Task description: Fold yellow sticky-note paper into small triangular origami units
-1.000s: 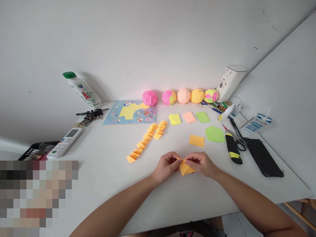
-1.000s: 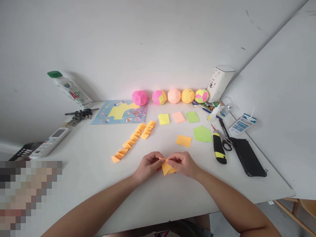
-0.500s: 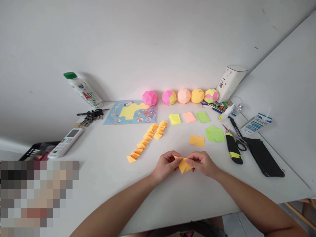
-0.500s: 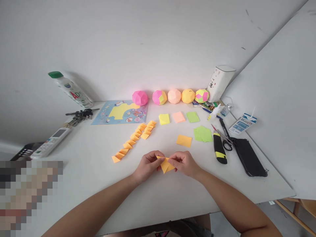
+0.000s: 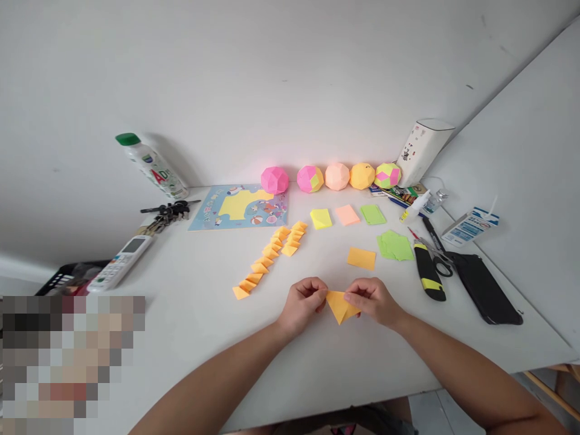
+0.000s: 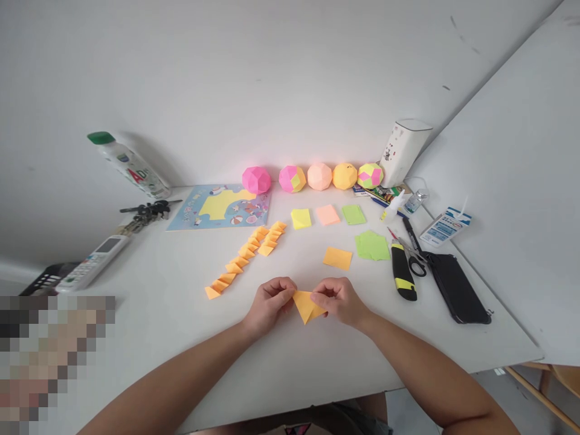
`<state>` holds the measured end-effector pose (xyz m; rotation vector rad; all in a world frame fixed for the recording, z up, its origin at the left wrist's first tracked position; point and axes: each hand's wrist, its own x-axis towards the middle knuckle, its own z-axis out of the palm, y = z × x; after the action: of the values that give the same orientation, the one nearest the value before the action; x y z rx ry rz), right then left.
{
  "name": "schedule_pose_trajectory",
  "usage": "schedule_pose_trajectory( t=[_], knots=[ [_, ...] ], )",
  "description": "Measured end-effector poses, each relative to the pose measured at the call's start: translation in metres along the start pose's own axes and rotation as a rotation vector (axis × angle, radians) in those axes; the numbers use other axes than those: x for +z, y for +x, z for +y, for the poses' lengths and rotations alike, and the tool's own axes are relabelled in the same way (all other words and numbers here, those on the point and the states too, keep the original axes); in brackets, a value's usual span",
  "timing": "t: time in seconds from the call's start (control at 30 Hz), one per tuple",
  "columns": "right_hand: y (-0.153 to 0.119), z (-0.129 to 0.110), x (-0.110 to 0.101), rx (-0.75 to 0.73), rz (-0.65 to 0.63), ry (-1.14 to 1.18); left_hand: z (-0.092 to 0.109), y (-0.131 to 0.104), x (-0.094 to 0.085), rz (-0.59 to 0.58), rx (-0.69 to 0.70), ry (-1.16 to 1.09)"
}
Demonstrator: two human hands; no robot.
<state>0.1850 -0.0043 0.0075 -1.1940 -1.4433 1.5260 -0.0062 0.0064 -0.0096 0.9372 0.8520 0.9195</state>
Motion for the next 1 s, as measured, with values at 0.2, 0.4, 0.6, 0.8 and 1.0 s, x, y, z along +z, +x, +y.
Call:
schedule_pose_trajectory(
  t=[0.2,0.4,0.6,0.8,1.0],
  knots=[
    [0.0,-0.002,0.0,-0.015,0.021,0.003,0.004,0.0,0.0,-0.077,-0.012,-0.01],
    [-0.001,0.0,0.004,-0.082,0.015,-0.155,0.008,-0.002,0.005,-0.07,-0.067,0.109],
    [-0.001,-0.006,0.003,-0.161,0.084,-0.235,0.002,0.001,0.0,-0.01,-0.037,0.005],
    [0.0,-0.005,0.005,-0.173,0.078,-0.214,0.003,0.002,0.001,-0.015,-0.037,0.008],
    [0.0,-0.006,0.005,-0.21,0.056,-0.245,0.006,0.001,0.003,-0.032,-0.042,0.032]
  ],
)
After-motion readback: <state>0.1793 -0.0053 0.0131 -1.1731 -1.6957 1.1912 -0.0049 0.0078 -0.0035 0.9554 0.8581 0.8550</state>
